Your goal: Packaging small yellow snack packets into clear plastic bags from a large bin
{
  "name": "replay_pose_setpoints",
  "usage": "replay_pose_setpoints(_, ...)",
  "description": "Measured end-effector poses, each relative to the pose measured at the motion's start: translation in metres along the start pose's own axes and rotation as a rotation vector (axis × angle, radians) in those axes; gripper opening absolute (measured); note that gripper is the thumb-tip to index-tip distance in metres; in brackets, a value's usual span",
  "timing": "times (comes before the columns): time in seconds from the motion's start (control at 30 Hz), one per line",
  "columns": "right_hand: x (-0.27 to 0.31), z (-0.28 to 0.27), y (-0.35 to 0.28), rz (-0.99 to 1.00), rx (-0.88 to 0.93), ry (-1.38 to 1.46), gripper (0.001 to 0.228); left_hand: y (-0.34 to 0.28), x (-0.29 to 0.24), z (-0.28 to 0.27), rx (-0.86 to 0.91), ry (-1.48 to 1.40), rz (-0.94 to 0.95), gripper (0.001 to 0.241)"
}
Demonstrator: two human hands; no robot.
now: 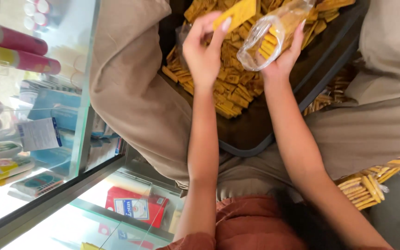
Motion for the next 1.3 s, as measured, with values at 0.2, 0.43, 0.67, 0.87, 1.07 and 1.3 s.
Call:
replay_pose_setpoints(0.2,0.005,-0.012,0.006,-0.084,-0.042,-0.038,0.053,-0.048,-0.060,-0.007,0.022,0.017,0.156,0.021)
replay_pose_setpoints(0.43,0.006,-0.014,0.007,-0.118,-0.038,-0.068,0.041,-0.066,-0.069,0.016,-0.004,0.349,0.396,0.024)
replay_pose_setpoints(0.67,-0.003,-0.020,0.007,-0.020,-0.081,-0.105,0.045,-0.074,-0.055,0.019,-0.038,0.337,0.418,0.026)
replay_pose_setpoints(0.87,-0.019,-0.054,0.020,0.123,-0.154,-0.186,0.054,-0.073,-0.037,0.019,-0.168,0.355,0.605,0.013)
replay_pose_setpoints(1.07,-0.020,-0.077,0.027,0.124,-0.148,-0.181,0.054,-0.064,-0.045,0.022,-0.069,0.437,0.512,0.014)
replay_pose_setpoints(1.3,-0.015,-0.075,0.027,0.098,-0.159,-0.124,0.057,-0.060,-0.031,0.028,0.219,0.459,0.427,0.025)
Point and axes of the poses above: each hand's wrist, its own y-axis towards the middle knuckle, its own z-axis out of the palm, x = y × z, the point moved 8 cm from there along y, towards the middle knuckle, and after that the axes turned 1 degree about z, right-handed, at the moved point
